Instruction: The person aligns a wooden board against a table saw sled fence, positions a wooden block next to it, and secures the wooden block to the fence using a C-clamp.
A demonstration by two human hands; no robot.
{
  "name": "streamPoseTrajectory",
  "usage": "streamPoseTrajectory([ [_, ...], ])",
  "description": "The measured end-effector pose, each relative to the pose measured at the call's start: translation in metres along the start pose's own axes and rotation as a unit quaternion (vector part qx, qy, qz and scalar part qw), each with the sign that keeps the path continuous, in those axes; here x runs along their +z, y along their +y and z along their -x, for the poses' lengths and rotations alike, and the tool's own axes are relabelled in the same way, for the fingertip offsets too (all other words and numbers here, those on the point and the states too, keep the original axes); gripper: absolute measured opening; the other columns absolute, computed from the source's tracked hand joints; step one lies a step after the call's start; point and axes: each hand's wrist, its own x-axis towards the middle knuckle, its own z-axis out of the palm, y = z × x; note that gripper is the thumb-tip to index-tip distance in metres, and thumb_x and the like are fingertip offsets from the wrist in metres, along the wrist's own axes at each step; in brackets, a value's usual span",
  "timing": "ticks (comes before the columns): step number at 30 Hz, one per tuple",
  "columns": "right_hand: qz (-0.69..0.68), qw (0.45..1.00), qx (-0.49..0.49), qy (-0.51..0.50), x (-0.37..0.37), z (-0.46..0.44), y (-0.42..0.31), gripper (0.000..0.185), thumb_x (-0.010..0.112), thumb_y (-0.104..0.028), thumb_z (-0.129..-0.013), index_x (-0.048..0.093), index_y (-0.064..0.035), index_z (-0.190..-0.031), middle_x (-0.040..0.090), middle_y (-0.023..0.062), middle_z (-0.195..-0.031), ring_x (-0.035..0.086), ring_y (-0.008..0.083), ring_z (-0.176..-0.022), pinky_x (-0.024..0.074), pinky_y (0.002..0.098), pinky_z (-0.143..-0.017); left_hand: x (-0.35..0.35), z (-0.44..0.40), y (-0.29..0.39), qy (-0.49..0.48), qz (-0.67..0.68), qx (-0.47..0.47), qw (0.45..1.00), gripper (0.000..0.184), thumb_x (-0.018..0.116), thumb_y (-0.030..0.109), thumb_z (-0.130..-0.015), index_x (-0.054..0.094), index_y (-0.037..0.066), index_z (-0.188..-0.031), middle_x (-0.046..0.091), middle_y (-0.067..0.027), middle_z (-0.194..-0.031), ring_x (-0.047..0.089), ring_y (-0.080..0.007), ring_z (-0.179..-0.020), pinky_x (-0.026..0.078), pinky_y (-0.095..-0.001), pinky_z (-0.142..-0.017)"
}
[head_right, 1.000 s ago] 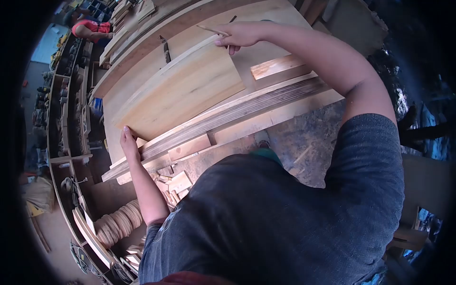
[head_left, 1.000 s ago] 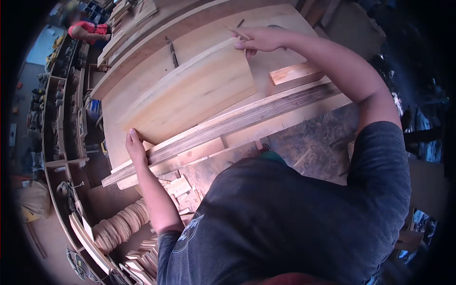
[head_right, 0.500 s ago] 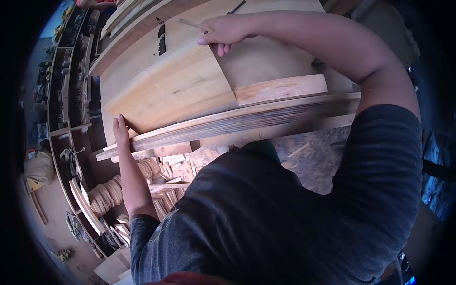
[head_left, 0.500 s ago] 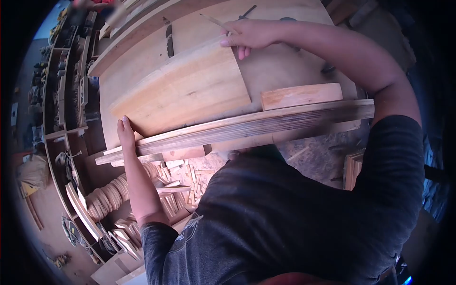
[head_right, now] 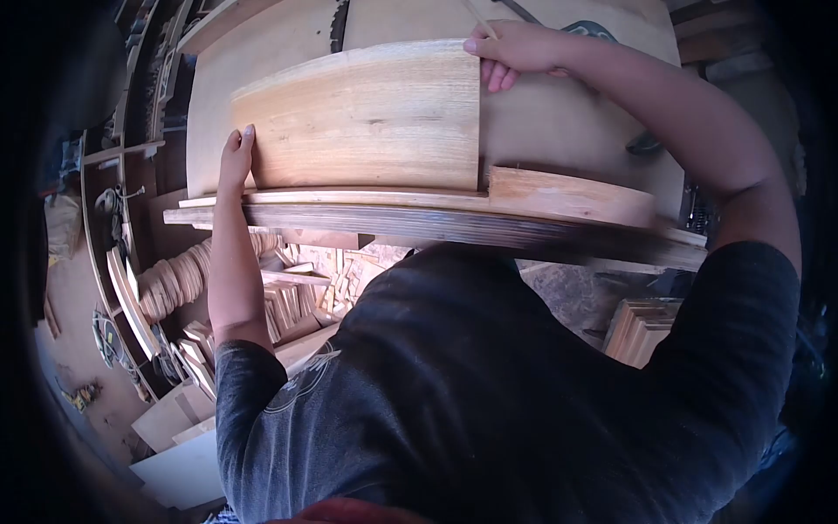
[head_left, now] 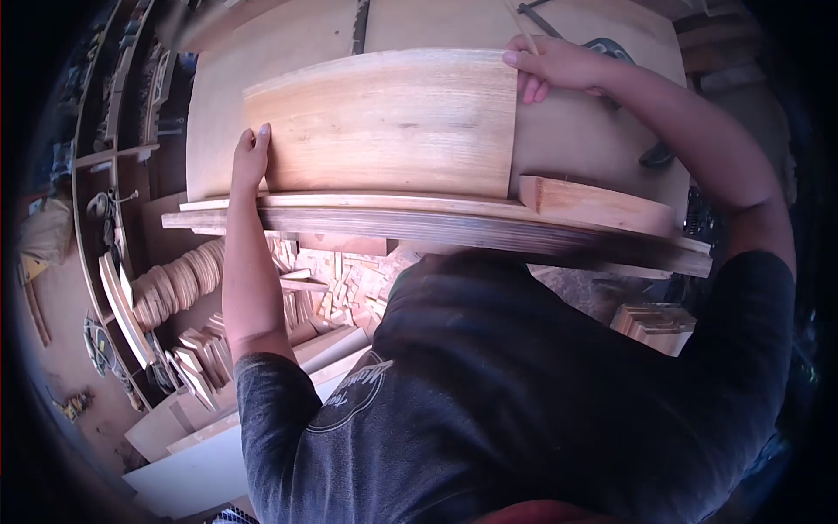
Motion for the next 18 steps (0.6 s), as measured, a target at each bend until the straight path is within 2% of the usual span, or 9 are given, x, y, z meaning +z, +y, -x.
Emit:
streamPoseTrajectory([
  [2, 0.005, 1.000, 0.015, -0.012, -0.002, -0.006, 0.005, 0.043, 0.043, -0.040, -0.103, 0.051, -0.0012, -0.120, 0.063, 0.0094, -0.091, 0.064, 0.0138, -0.074, 0.0548, 0.0271, -0.068, 0.000, -0.001, 0.001, -0.012, -0.009, -0.020, 1.000, 0.043, 0.059, 0.042, -0.095, 0.059, 0.000, -0.093, 0.060, -0.0071, -0.080, 0.051, -0.0139, -0.075, 0.043, -0.0303, -0.068],
  [3, 0.010, 0.999, 0.031, -0.010, -0.003, -0.008, 0.007, 0.044, 0.043, -0.042, -0.103, 0.051, -0.0030, -0.122, 0.064, 0.0088, -0.092, 0.063, 0.0126, -0.076, 0.0534, 0.0268, -0.070, 0.000, 0.000, 0.004, -0.021, -0.016, -0.020, 0.999, 0.046, 0.060, 0.043, -0.094, 0.061, -0.001, -0.104, 0.063, -0.0087, -0.084, 0.054, -0.0153, -0.078, 0.045, -0.0303, -0.071],
  [5, 0.025, 0.999, 0.033, -0.014, -0.003, -0.009, 0.007, 0.045, 0.043, -0.042, -0.103, 0.050, -0.0026, -0.124, 0.064, 0.0087, -0.092, 0.063, 0.0126, -0.075, 0.0535, 0.0268, -0.070, 0.008, -0.011, -0.019, 0.008, -0.029, -0.008, 1.000, 0.049, 0.061, 0.042, -0.094, 0.061, -0.002, -0.115, 0.065, -0.0108, -0.090, 0.058, -0.0174, -0.083, 0.047, -0.0311, -0.076],
  [7, 0.038, 0.999, 0.033, -0.018, -0.001, -0.012, 0.009, 0.046, 0.043, -0.041, -0.103, 0.049, -0.0023, -0.127, 0.064, 0.0086, -0.091, 0.063, 0.0125, -0.075, 0.0535, 0.0268, -0.070, 0.005, -0.007, -0.007, -0.043, -0.008, -0.031, 0.999, 0.052, 0.062, 0.041, -0.093, 0.059, -0.003, -0.122, 0.067, -0.0137, -0.097, 0.060, -0.0200, -0.088, 0.048, -0.0328, -0.081],
  [8, 0.051, 0.998, 0.037, -0.013, -0.002, -0.016, 0.011, 0.046, 0.043, -0.040, -0.103, 0.048, -0.0023, -0.128, 0.064, 0.0080, -0.090, 0.063, 0.0121, -0.074, 0.0534, 0.0267, -0.069, 0.004, -0.004, 0.003, -0.057, -0.008, -0.066, 0.996, 0.053, 0.062, 0.040, -0.093, 0.058, -0.003, -0.124, 0.067, -0.0162, -0.104, 0.062, -0.0218, -0.094, 0.048, -0.0336, -0.086],
  [9, 0.065, 0.997, 0.042, -0.008, -0.003, -0.019, 0.014, 0.045, 0.042, -0.039, -0.104, 0.047, -0.0024, -0.129, 0.063, 0.0074, -0.089, 0.063, 0.0116, -0.073, 0.0532, 0.0265, -0.069, 0.005, -0.003, 0.001, -0.051, -0.011, -0.074, 0.996, 0.053, 0.062, 0.040, -0.093, 0.058, -0.003, -0.124, 0.067, -0.0162, -0.104, 0.062, -0.0218, -0.094, 0.048, -0.0336, -0.086],
  [13, 0.100, 0.995, 0.017, -0.016, -0.004, -0.030, 0.025, 0.042, 0.043, -0.037, -0.104, 0.049, -0.0029, -0.128, 0.064, 0.0069, -0.085, 0.062, 0.0117, -0.071, 0.0534, 0.0275, -0.065, 0.008, -0.010, -0.014, -0.046, -0.006, -0.065, 0.997, 0.058, 0.062, 0.041, -0.093, 0.054, -0.003, -0.131, 0.066, -0.0198, -0.111, 0.062, -0.0252, -0.102, 0.048, -0.0342, -0.091],
  [15, 0.140, 0.990, -0.007, -0.030, -0.003, -0.033, 0.027, 0.037, 0.043, -0.034, -0.105, 0.050, -0.0029, -0.122, 0.062, 0.0051, -0.082, 0.060, 0.0105, -0.070, 0.0526, 0.0273, -0.064, 0.011, -0.012, -0.020, -0.037, -0.041, -0.057, 0.997, 0.062, 0.061, 0.042, -0.093, 0.050, -0.003, -0.135, 0.064, -0.0216, -0.116, 0.062, -0.0276, -0.107, 0.047, -0.0351, -0.094],
  [18, 0.127, 0.991, -0.009, -0.035, -0.001, -0.035, 0.025, 0.031, 0.043, -0.031, -0.105, 0.051, -0.0029, -0.116, 0.060, 0.0041, -0.080, 0.059, 0.0102, -0.069, 0.0521, 0.0265, -0.063, 0.011, -0.010, -0.020, -0.046, -0.034, -0.072, 0.996, 0.064, 0.061, 0.042, -0.093, 0.048, -0.003, -0.137, 0.063, -0.0220, -0.120, 0.061, -0.0294, -0.110, 0.047, -0.0357, -0.095],
])
